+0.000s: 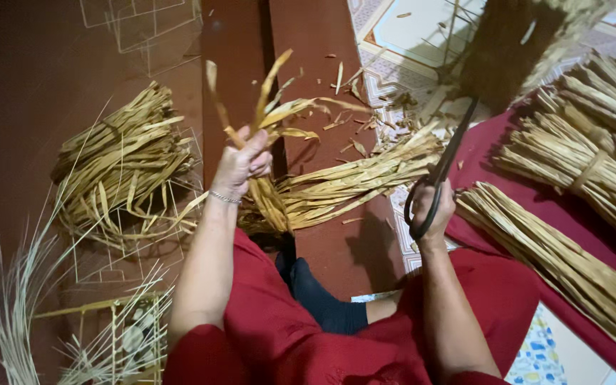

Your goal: The person uses shears to cut dried plant stalks into shorter pieces. They repeatedly pick up stalks, trim them, and place the cut pieces into a pile on the floor.

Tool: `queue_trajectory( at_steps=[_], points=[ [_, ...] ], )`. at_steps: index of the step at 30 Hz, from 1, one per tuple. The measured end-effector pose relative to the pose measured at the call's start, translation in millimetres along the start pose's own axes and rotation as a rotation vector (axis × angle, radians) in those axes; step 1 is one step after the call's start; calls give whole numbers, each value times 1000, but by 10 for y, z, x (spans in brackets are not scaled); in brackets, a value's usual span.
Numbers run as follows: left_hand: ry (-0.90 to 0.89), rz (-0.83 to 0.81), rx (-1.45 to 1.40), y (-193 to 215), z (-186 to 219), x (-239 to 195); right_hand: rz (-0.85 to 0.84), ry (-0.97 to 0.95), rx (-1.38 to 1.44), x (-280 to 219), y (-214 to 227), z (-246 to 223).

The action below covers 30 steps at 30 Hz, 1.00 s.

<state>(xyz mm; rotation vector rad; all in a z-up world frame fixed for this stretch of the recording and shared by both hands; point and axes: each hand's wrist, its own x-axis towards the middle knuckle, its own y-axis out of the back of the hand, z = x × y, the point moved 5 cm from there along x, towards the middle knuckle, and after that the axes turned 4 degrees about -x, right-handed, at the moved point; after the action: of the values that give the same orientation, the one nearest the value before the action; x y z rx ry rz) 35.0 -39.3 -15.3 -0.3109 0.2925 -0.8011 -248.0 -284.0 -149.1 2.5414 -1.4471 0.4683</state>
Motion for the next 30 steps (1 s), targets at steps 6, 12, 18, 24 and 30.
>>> queue_trajectory(
  at_steps=[6,12,18,24,30],
  points=[
    [21,-31,35,-173,-77,5,-149,276,-164,-136,-264,-438],
    [32,-41,86,-421,-125,31,-338,440,-310,-262,-524,-703],
    [54,-93,91,-429,-232,58,-428,400,-314,-271,-580,-845],
    [74,-65,120,-440,-268,78,-414,433,-347,-279,-588,-835],
    [75,-58,182,-502,-214,43,-395,412,-327,-292,-585,-819]
  ],
)
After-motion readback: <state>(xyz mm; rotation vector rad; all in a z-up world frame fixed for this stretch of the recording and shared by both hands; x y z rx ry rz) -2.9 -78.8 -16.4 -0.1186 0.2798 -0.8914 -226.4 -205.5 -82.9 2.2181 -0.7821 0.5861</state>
